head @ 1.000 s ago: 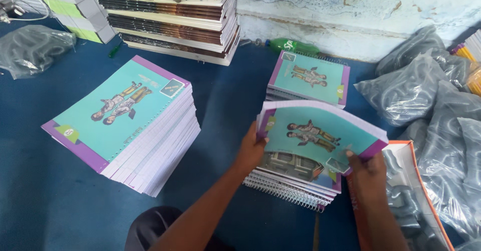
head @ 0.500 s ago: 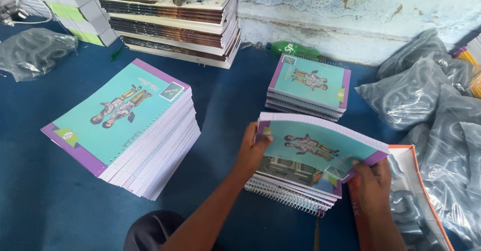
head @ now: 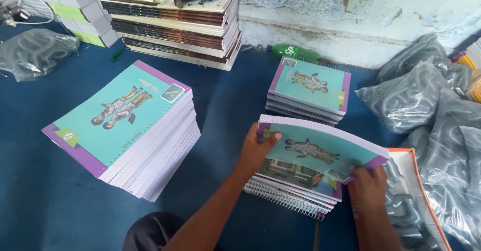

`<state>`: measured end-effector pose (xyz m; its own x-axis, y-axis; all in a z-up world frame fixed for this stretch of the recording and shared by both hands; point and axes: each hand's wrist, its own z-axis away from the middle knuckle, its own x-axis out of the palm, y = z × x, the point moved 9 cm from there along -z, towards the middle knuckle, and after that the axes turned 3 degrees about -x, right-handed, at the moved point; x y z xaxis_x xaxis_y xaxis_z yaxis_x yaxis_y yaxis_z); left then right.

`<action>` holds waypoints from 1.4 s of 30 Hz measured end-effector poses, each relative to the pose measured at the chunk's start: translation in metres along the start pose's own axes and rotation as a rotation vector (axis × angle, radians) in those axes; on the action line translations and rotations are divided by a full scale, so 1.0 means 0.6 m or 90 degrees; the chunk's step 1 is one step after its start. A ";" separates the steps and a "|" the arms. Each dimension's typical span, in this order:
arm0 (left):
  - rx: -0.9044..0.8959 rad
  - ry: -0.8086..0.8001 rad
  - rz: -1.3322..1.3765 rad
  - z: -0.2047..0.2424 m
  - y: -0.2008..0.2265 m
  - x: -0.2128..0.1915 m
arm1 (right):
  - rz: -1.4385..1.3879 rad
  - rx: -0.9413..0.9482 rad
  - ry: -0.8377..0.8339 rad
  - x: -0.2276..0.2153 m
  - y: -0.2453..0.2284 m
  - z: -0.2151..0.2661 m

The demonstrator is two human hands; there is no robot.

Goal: The person sits on the floor and assembles spiral-bound notebooks by inserting plastic spiral coils into pre-punched holes. They handle stacks of notebooks, align the coils, and secure them by hand.

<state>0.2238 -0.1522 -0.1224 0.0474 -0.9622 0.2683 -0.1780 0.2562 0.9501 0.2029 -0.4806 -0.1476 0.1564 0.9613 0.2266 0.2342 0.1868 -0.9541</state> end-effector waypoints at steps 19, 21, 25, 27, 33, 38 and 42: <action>-0.081 0.182 -0.009 -0.004 0.052 -0.011 | 0.083 -0.048 -0.003 -0.018 -0.028 -0.009; -0.087 0.191 -0.001 -0.006 0.052 -0.011 | 0.115 -0.032 0.002 -0.010 -0.045 -0.007; -0.097 0.210 -0.019 -0.005 0.051 -0.011 | 0.199 -0.054 -0.029 0.012 -0.118 -0.008; -0.096 0.217 -0.036 -0.003 0.052 -0.011 | 0.246 -0.085 -0.066 0.033 -0.160 -0.013; -0.098 0.215 -0.037 0.004 0.055 -0.008 | 0.601 -0.177 -0.123 0.130 -0.249 -0.032; -0.108 0.199 -0.007 0.007 0.059 -0.003 | 0.976 -0.433 -0.287 0.292 -0.264 -0.024; -0.119 0.220 -0.014 0.006 0.063 -0.004 | 0.964 -0.419 -0.360 0.356 -0.251 -0.006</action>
<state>0.2131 -0.1403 -0.0880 0.3827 -0.8879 0.2554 0.0073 0.2793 0.9602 0.2046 -0.3044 0.0452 0.2948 0.1661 -0.9410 0.5502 -0.8346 0.0251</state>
